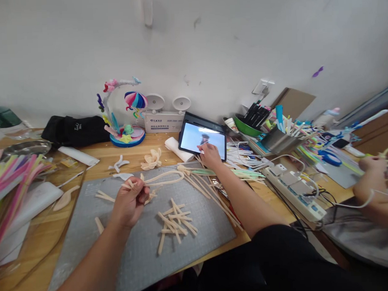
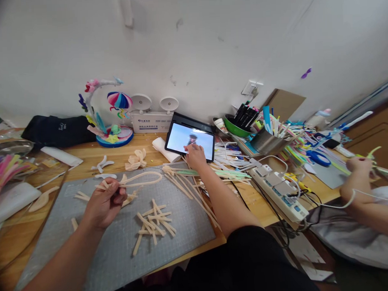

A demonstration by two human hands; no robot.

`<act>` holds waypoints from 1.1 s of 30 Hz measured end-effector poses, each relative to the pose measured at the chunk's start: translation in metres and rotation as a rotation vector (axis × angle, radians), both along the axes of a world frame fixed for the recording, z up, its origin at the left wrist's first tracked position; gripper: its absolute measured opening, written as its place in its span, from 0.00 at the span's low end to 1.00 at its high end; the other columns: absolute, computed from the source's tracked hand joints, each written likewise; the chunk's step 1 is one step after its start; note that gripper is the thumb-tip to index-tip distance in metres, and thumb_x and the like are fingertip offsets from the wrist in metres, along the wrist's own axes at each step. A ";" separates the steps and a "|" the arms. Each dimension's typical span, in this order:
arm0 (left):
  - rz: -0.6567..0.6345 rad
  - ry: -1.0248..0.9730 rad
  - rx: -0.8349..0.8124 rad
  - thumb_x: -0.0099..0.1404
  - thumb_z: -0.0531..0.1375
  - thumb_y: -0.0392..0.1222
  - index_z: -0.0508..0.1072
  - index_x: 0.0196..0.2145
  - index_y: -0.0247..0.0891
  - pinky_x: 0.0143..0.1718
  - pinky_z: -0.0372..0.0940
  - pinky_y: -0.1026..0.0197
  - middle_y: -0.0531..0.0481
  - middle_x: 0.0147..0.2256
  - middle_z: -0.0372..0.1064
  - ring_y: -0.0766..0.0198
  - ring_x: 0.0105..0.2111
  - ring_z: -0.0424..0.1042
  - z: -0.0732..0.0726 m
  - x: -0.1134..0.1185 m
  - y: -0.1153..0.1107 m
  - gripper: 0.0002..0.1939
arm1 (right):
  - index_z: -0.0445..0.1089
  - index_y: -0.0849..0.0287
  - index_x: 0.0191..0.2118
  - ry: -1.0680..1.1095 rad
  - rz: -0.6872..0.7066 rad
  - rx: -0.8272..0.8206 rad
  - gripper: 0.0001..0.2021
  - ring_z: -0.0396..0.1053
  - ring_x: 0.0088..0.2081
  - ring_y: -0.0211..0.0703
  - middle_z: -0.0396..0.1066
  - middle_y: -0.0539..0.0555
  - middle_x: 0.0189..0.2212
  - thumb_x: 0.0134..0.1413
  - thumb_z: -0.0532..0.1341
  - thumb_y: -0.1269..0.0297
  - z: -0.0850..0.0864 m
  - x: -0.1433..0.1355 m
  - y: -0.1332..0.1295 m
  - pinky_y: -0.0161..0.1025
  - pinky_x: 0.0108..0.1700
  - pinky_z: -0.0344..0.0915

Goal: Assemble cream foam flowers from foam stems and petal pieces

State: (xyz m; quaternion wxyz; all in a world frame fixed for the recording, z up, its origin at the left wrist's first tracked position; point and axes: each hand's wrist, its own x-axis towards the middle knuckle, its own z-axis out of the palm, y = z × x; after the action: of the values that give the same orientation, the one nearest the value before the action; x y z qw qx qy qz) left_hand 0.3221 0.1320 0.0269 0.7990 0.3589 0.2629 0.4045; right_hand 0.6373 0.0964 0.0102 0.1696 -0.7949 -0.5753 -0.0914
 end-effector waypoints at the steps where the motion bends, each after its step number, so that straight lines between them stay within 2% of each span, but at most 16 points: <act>1: 0.004 0.003 0.001 0.51 0.61 0.37 0.60 0.24 0.37 0.17 0.49 0.73 0.55 0.16 0.64 0.76 0.14 0.53 0.000 0.000 0.000 0.10 | 0.61 0.58 0.44 0.000 -0.005 -0.001 0.17 0.55 0.51 0.47 0.68 0.54 0.43 0.46 0.52 0.73 0.000 -0.001 -0.002 0.48 0.53 0.47; 4: 0.011 -0.002 0.006 0.50 0.62 0.37 0.60 0.25 0.37 0.16 0.48 0.73 0.55 0.16 0.64 0.75 0.14 0.54 0.001 0.001 0.001 0.10 | 0.62 0.59 0.42 0.011 -0.075 0.006 0.15 0.57 0.50 0.49 0.69 0.56 0.40 0.46 0.52 0.73 0.002 0.010 -0.015 0.51 0.52 0.47; 7: 0.019 -0.009 0.014 0.49 0.62 0.37 0.60 0.25 0.37 0.16 0.48 0.73 0.55 0.17 0.64 0.75 0.14 0.54 0.001 0.000 0.001 0.10 | 0.63 0.61 0.39 0.036 -0.178 0.023 0.12 0.62 0.44 0.51 0.70 0.59 0.35 0.47 0.51 0.74 0.007 0.024 -0.029 0.51 0.48 0.52; 10: 0.021 0.012 0.026 0.49 0.62 0.37 0.61 0.24 0.36 0.16 0.48 0.73 0.55 0.17 0.64 0.76 0.14 0.54 0.002 0.000 -0.001 0.10 | 0.64 0.61 0.39 0.066 -0.233 0.049 0.11 0.64 0.41 0.49 0.70 0.59 0.33 0.48 0.50 0.72 0.018 0.014 -0.034 0.47 0.44 0.56; 13: 0.023 0.064 0.049 0.49 0.61 0.37 0.61 0.23 0.35 0.15 0.46 0.74 0.54 0.16 0.64 0.76 0.14 0.53 0.003 0.000 -0.002 0.10 | 0.62 0.60 0.43 0.089 -0.141 0.133 0.13 0.62 0.45 0.44 0.68 0.58 0.42 0.54 0.48 0.65 0.031 -0.040 -0.031 0.41 0.46 0.58; 15: 0.043 0.106 0.086 0.49 0.61 0.38 0.62 0.21 0.35 0.14 0.46 0.74 0.54 0.15 0.64 0.76 0.13 0.53 0.003 0.000 -0.002 0.09 | 0.60 0.59 0.47 0.108 0.205 0.287 0.15 0.58 0.50 0.42 0.64 0.57 0.48 0.55 0.48 0.61 0.039 -0.092 -0.027 0.41 0.51 0.54; 16: 0.054 0.120 0.107 0.49 0.61 0.38 0.62 0.20 0.34 0.14 0.46 0.74 0.54 0.15 0.63 0.77 0.13 0.53 0.003 0.000 -0.003 0.10 | 0.60 0.57 0.48 0.077 0.388 0.300 0.16 0.56 0.52 0.43 0.63 0.55 0.49 0.55 0.49 0.59 0.041 -0.118 -0.025 0.42 0.53 0.52; 17: 0.063 0.127 0.124 0.48 0.61 0.38 0.62 0.20 0.34 0.14 0.47 0.74 0.54 0.14 0.63 0.76 0.13 0.54 0.002 0.000 -0.003 0.10 | 0.60 0.56 0.49 0.042 0.505 0.298 0.18 0.55 0.53 0.44 0.62 0.54 0.50 0.54 0.51 0.57 0.043 -0.141 -0.024 0.43 0.55 0.49; 19: 0.068 0.126 0.134 0.47 0.62 0.38 0.62 0.18 0.34 0.16 0.50 0.73 0.55 0.14 0.62 0.75 0.15 0.57 0.002 0.001 -0.003 0.11 | 0.60 0.56 0.48 -0.006 0.584 0.272 0.17 0.56 0.52 0.46 0.65 0.54 0.48 0.53 0.51 0.57 0.041 -0.176 -0.022 0.46 0.56 0.45; 21: 0.077 0.126 0.135 0.46 0.62 0.38 0.62 0.18 0.34 0.17 0.53 0.72 0.55 0.14 0.62 0.73 0.16 0.59 0.000 0.002 -0.004 0.10 | 0.62 0.57 0.47 -0.032 0.566 0.222 0.16 0.62 0.45 0.46 0.69 0.54 0.41 0.55 0.50 0.59 0.035 -0.192 -0.021 0.46 0.52 0.50; 23: 0.100 0.133 0.158 0.47 0.62 0.37 0.63 0.18 0.34 0.18 0.52 0.72 0.56 0.14 0.61 0.74 0.15 0.58 -0.001 0.003 -0.005 0.10 | 0.61 0.60 0.47 -0.052 0.536 0.161 0.16 0.65 0.38 0.45 0.71 0.55 0.35 0.57 0.47 0.60 0.028 -0.197 -0.021 0.43 0.43 0.56; 26: 0.150 0.176 0.225 0.49 0.61 0.37 0.63 0.18 0.35 0.18 0.51 0.71 0.57 0.12 0.58 0.75 0.15 0.55 -0.003 0.005 -0.006 0.10 | 0.60 0.61 0.48 -0.069 0.514 0.072 0.16 0.67 0.31 0.44 0.71 0.54 0.31 0.57 0.46 0.63 0.020 -0.195 -0.023 0.39 0.31 0.57; 30: 0.205 0.289 0.325 0.51 0.61 0.38 0.63 0.17 0.35 0.17 0.48 0.70 0.57 0.12 0.56 0.74 0.14 0.53 -0.003 0.002 -0.006 0.11 | 0.65 0.59 0.38 -0.101 0.515 0.002 0.10 0.66 0.30 0.43 0.71 0.54 0.28 0.55 0.49 0.65 0.021 -0.191 -0.025 0.37 0.29 0.55; 33: 0.265 0.286 0.300 0.50 0.61 0.37 0.62 0.17 0.36 0.16 0.47 0.70 0.58 0.11 0.56 0.74 0.14 0.53 0.001 -0.001 -0.002 0.11 | 0.66 0.58 0.35 -0.078 0.514 -0.006 0.09 0.66 0.31 0.43 0.71 0.54 0.27 0.55 0.50 0.66 0.021 -0.180 -0.023 0.36 0.29 0.55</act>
State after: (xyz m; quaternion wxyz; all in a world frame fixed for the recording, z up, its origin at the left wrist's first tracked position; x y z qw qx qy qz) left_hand 0.3210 0.1304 0.0283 0.6314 0.4895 0.3552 0.4854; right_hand 0.4569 0.0732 0.0307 0.1628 -0.6189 -0.7649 -0.0739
